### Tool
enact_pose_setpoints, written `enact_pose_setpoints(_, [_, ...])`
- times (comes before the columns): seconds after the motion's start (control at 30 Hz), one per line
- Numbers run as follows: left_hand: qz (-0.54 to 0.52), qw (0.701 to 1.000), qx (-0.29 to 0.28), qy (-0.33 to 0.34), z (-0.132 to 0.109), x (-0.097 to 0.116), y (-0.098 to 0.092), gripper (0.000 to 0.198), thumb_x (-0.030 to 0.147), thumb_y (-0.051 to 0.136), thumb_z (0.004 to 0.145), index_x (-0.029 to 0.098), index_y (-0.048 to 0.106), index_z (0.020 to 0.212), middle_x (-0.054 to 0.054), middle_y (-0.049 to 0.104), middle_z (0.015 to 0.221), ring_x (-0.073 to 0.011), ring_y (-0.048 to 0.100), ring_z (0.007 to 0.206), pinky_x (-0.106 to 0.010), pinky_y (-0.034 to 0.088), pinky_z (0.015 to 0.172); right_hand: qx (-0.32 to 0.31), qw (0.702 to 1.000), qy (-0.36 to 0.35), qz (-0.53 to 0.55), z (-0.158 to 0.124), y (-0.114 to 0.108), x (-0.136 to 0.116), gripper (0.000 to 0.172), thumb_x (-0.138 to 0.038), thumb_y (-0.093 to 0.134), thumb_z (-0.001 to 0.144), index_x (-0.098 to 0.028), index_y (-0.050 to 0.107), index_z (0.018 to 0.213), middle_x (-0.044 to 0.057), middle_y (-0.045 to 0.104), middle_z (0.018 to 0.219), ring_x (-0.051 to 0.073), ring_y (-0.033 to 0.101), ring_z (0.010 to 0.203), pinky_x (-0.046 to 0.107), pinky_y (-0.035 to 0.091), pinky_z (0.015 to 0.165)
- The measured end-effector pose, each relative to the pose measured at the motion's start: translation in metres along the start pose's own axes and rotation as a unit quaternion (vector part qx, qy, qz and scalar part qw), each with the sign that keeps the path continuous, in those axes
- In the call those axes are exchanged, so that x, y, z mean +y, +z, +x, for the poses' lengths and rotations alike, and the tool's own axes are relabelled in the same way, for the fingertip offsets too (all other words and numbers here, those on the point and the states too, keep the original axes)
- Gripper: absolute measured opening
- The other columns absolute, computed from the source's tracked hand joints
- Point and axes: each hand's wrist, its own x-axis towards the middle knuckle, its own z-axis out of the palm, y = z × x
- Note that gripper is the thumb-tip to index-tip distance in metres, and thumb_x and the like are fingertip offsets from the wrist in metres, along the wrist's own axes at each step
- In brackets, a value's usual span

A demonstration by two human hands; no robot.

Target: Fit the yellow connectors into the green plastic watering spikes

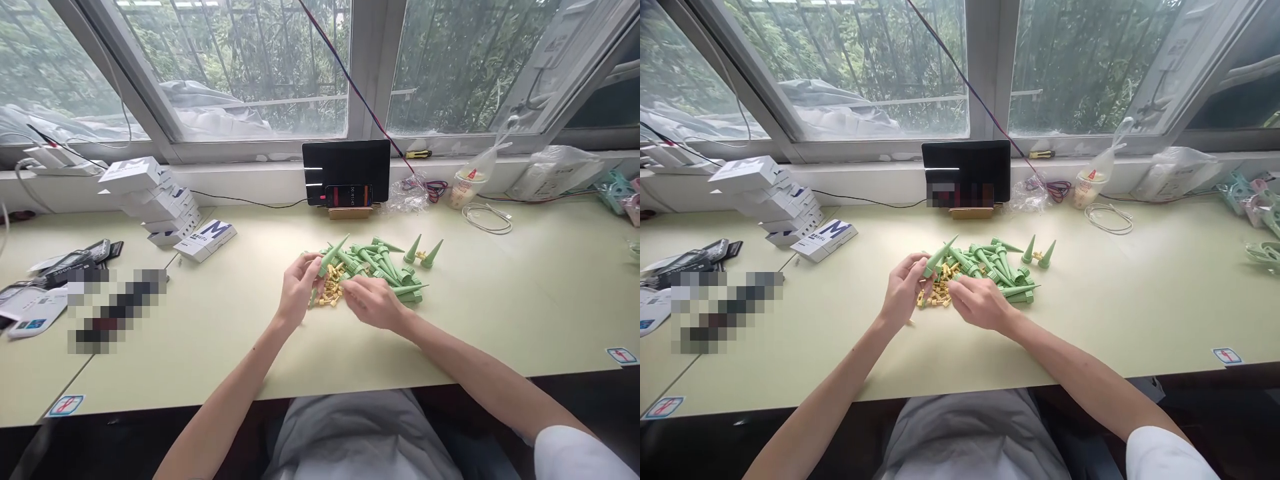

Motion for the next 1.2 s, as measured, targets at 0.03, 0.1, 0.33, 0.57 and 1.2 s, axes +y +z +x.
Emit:
enact_pose_setpoints(0.03, [-0.015,1.000,0.007,-0.004,0.001,0.001,-0.001,0.030,0.042,0.070,0.083,0.017,0.061,0.096,0.001,0.058,0.069,-0.0064,0.046,0.043,-0.020,0.038,0.038,-0.013,1.000,-0.012,0.002,0.000,0.004,-0.005,0.018,-0.018,0.040,0.100,-0.019,0.058,0.104,0.004,0.062,0.076,0.015,0.053,0.061,0.026,0.038,0.055])
enact_pose_setpoints(0.1, [-0.040,0.999,0.013,-0.011,0.002,0.003,-0.003,0.030,0.040,0.072,0.081,0.016,0.062,0.096,0.001,0.058,0.070,-0.0057,0.046,0.043,-0.020,0.038,0.038,-0.052,0.998,-0.029,0.006,0.000,0.011,-0.017,0.019,-0.017,0.039,0.100,-0.018,0.058,0.098,0.005,0.060,0.077,0.016,0.053,0.064,0.027,0.038,0.058])
enact_pose_setpoints(0.33, [-0.052,0.998,0.004,-0.028,-0.002,0.002,0.003,0.025,0.039,0.069,0.082,0.016,0.063,0.087,0.001,0.056,0.070,-0.0050,0.044,0.043,-0.019,0.037,0.037,-0.169,0.980,-0.092,0.046,0.002,0.022,-0.047,0.025,-0.034,0.043,0.104,-0.017,0.059,0.112,0.012,0.062,0.109,0.022,0.055,0.098,0.036,0.045,0.087])
enact_pose_setpoints(0.57, [-0.042,0.999,0.018,-0.006,-0.003,0.002,0.001,0.023,0.038,0.065,0.087,0.016,0.061,0.083,0.002,0.054,0.068,-0.0048,0.043,0.044,-0.019,0.035,0.038,-0.241,0.961,-0.125,0.058,0.008,0.023,-0.052,0.048,-0.053,0.043,0.102,-0.019,0.053,0.134,0.011,0.052,0.143,0.028,0.036,0.134,0.049,0.027,0.114])
enact_pose_setpoints(1.2, [-0.037,0.999,0.034,-0.017,-0.001,-0.002,0.000,0.023,0.038,0.069,0.084,0.016,0.062,0.080,0.001,0.052,0.068,-0.0066,0.047,0.047,-0.019,0.035,0.040,-0.230,0.971,-0.059,-0.007,0.007,0.024,-0.045,0.049,-0.052,0.036,0.103,-0.011,0.056,0.122,0.018,0.055,0.129,0.029,0.043,0.124,0.054,0.021,0.117])
